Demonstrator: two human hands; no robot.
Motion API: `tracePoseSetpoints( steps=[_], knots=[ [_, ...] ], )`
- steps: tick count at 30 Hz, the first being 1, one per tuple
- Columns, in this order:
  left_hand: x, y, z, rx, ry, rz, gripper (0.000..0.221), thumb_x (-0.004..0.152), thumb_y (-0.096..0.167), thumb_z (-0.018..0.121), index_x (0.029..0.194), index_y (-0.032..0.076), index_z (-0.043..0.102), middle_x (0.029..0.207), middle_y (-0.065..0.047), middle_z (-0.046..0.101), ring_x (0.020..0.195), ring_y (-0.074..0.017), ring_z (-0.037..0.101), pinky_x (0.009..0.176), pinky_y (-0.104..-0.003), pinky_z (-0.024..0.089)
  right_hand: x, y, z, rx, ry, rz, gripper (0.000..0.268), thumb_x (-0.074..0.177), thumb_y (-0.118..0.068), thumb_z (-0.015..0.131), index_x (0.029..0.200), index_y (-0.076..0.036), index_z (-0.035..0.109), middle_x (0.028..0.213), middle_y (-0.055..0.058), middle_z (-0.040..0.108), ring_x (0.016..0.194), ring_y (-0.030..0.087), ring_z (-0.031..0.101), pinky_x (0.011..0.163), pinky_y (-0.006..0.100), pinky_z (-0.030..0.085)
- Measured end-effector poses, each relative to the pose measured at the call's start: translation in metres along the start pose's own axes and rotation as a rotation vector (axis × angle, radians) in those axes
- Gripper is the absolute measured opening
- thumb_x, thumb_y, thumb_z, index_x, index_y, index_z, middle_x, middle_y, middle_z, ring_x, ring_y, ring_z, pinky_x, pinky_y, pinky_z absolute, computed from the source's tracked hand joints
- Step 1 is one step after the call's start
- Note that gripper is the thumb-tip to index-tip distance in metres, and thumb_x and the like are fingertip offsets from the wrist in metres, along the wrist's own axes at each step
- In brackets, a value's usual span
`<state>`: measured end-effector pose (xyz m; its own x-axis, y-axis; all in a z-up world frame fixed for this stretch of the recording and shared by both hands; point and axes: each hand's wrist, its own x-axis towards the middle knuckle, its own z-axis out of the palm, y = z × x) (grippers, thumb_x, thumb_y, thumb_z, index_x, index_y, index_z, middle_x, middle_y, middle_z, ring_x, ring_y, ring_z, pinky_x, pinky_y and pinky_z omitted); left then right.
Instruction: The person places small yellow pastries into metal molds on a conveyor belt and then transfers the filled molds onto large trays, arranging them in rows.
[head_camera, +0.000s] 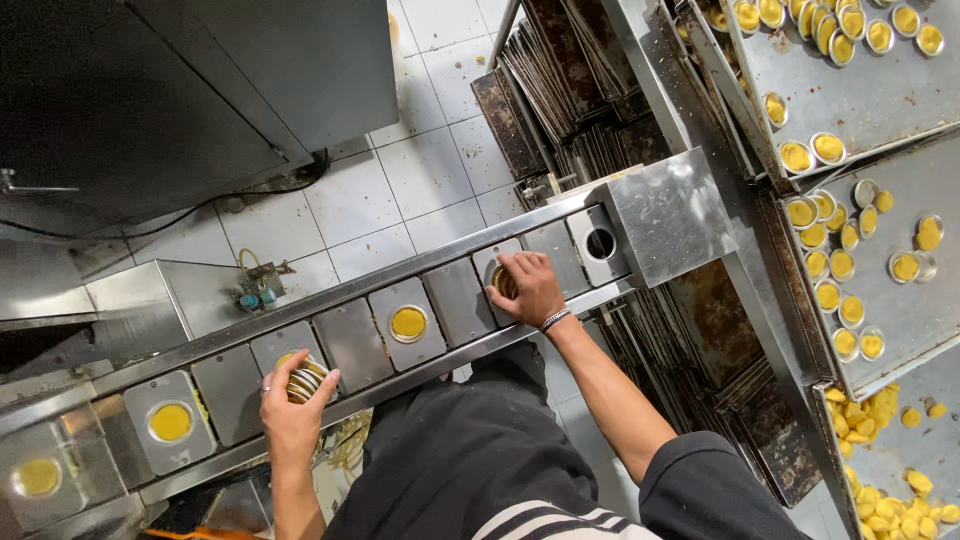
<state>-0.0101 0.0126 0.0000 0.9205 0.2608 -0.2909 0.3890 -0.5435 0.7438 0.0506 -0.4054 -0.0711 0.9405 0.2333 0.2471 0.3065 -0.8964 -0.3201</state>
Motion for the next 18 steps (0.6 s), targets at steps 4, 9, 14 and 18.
tracePoseSetpoints(
  steps=[4, 9, 14, 18],
  knots=[
    [-0.001, -0.005, 0.001, 0.029, 0.003, 0.017, 0.053, 0.079, 0.029, 0.086, 0.128, 0.015, 0.071, 0.121, -0.011, 0.063, 0.112, -0.0271, 0.062, 0.098, -0.039, 0.044, 0.0, -0.014, 0.01, -0.036, -0.097, -0.045, 0.052, 0.092, -0.057, 0.065, 0.12, -0.013, 0.065, 0.117, 0.01, 0.068, 0.111, 0.03, 0.06, 0.099, 0.044, 0.042],
    [-0.006, -0.003, 0.0, 0.029, 0.018, 0.077, 0.051, 0.08, 0.028, 0.085, 0.127, 0.016, 0.071, 0.117, -0.011, 0.062, 0.11, -0.0264, 0.061, 0.099, -0.038, 0.043, 0.0, -0.042, 0.015, -0.113, -0.048, -0.05, 0.061, 0.09, -0.062, 0.066, 0.127, -0.013, 0.062, 0.12, 0.016, 0.059, 0.103, 0.032, 0.054, 0.085, 0.044, 0.045],
    [-0.009, -0.004, -0.001, 0.02, 0.027, 0.048, 0.052, 0.079, 0.029, 0.086, 0.127, 0.015, 0.071, 0.118, -0.011, 0.063, 0.109, -0.025, 0.062, 0.098, -0.037, 0.045, -0.013, -0.049, 0.023, -0.137, 0.037, -0.08, 0.07, 0.088, -0.066, 0.069, 0.133, -0.013, 0.062, 0.115, 0.014, 0.062, 0.096, 0.029, 0.06, 0.081, 0.044, 0.046],
    [-0.012, -0.009, -0.002, 0.007, 0.03, 0.034, 0.051, 0.078, 0.028, 0.087, 0.126, 0.016, 0.072, 0.118, -0.01, 0.063, 0.109, -0.0238, 0.063, 0.095, -0.038, 0.046, -0.008, -0.055, 0.012, -0.009, 0.13, -0.034, 0.049, 0.089, -0.044, 0.077, 0.122, -0.01, 0.067, 0.102, 0.013, 0.07, 0.071, 0.024, 0.069, 0.06, 0.035, 0.06]
  ],
)
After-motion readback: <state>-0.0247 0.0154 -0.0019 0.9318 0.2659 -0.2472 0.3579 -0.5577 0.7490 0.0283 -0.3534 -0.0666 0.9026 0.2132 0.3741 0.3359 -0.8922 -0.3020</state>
